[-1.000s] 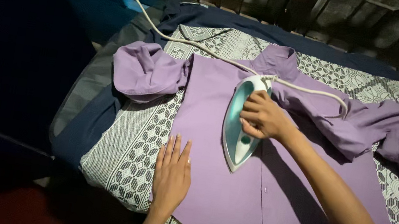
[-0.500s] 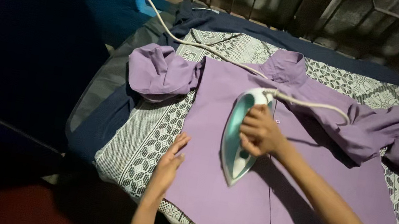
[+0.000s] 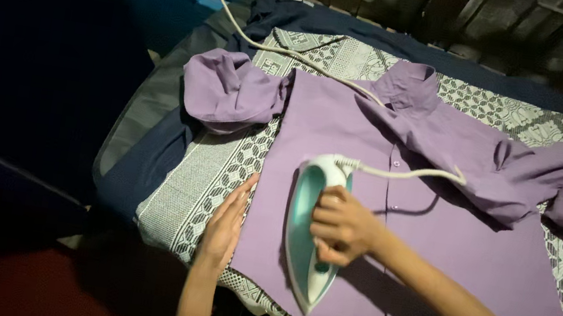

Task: The person irons a light purple long-sleeved shirt laid out on a patterned bedspread. They use a teal and white electric iron to smooth the front body, sleeves, and collar of the shirt, frequently adjusting the fabric with their hands to ensure even coverage.

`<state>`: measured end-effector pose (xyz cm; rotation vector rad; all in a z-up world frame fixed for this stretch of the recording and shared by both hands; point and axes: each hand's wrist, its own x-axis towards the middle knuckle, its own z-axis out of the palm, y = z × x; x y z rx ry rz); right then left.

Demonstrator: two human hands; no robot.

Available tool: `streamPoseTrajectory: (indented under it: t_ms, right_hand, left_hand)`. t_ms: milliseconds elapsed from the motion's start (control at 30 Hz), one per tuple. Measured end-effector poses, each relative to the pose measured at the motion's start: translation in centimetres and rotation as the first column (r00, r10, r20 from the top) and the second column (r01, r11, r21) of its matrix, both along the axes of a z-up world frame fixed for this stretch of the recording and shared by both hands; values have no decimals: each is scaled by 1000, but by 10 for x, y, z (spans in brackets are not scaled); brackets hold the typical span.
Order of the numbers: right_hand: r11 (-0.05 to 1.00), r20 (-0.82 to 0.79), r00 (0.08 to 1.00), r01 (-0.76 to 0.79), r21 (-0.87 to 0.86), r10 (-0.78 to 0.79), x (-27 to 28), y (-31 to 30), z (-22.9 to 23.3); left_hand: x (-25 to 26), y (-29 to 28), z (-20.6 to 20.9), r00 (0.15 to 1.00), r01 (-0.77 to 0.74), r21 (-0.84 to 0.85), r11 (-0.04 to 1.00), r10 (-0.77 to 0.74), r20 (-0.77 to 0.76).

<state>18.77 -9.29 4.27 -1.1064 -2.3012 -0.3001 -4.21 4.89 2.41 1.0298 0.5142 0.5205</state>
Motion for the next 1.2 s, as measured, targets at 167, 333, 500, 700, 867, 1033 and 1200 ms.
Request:
streamPoseTrajectory:
  t_ms: [167, 333, 500, 700, 867, 1033, 1200]
  right_hand:
    - [995, 49, 996, 80, -60, -77, 38, 34, 12]
    - [985, 22, 985, 174, 15, -174, 58, 72, 19]
    - [974, 28, 973, 228, 15, -228, 65, 96, 20]
    - [976, 11, 977, 210, 61, -211, 49, 103, 8]
    - [993, -35, 995, 93, 70, -91, -1, 92, 2]
    - [1000, -62, 998, 4, 30, -2, -34, 73, 10]
    - [999, 42, 999, 3, 40, -5, -7, 93, 12]
  left_hand:
    - [2, -1, -9, 999, -8, 62, 998, 5, 52]
    - [-1, -2, -10, 998, -4, 11, 1000, 3, 62]
    - [-1, -1, -9, 994, 3, -17, 1000, -1, 110]
    - [-4, 6, -17, 985, -48, 26, 998, 43, 167]
    - [-9, 16, -36, 843, -72, -399, 914, 270, 465]
    - [-16, 20, -38, 736, 0, -601, 799, 407, 541]
    - [-15, 17, -33, 759, -94, -583, 807, 436, 483]
